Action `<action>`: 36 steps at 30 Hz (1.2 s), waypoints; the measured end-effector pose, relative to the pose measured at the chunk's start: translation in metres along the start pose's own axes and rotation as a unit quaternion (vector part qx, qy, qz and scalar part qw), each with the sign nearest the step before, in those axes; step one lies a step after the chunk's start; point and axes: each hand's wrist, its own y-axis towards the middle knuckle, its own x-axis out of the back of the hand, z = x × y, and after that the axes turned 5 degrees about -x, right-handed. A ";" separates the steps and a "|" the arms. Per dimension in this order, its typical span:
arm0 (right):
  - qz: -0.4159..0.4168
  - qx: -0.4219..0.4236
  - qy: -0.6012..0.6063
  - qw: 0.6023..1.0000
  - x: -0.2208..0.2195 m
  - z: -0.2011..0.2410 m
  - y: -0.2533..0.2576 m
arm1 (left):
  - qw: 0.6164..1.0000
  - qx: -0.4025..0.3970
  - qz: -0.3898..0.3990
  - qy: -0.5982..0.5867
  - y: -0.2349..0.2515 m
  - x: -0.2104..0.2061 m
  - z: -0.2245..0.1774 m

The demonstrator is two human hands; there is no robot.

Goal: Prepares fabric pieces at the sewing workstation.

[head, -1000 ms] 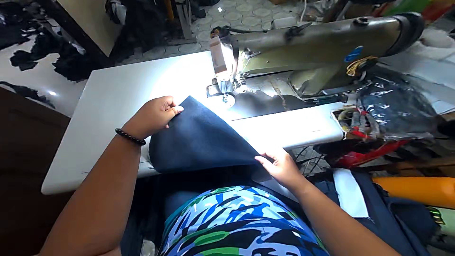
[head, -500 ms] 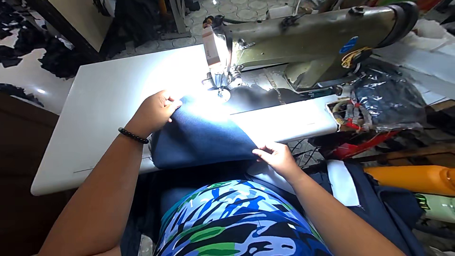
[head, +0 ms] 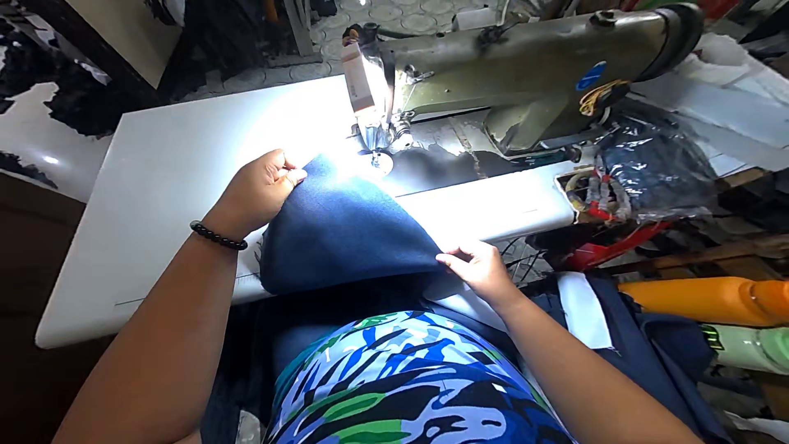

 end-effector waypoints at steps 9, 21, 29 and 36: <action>0.010 -0.029 -0.012 0.999 0.002 0.004 0.001 | 1.000 0.031 0.000 -0.004 0.001 -0.003 -0.004; 0.015 -0.045 -0.004 0.999 0.005 0.005 0.002 | 0.997 0.043 -0.003 -0.070 0.002 -0.008 -0.003; 0.036 -0.036 -0.014 0.999 0.009 0.004 0.003 | 0.997 0.041 -0.011 -0.062 0.007 -0.017 0.016; 0.061 -0.043 -0.025 0.997 0.013 0.009 0.005 | 0.993 0.043 -0.018 -0.104 -0.002 -0.020 0.017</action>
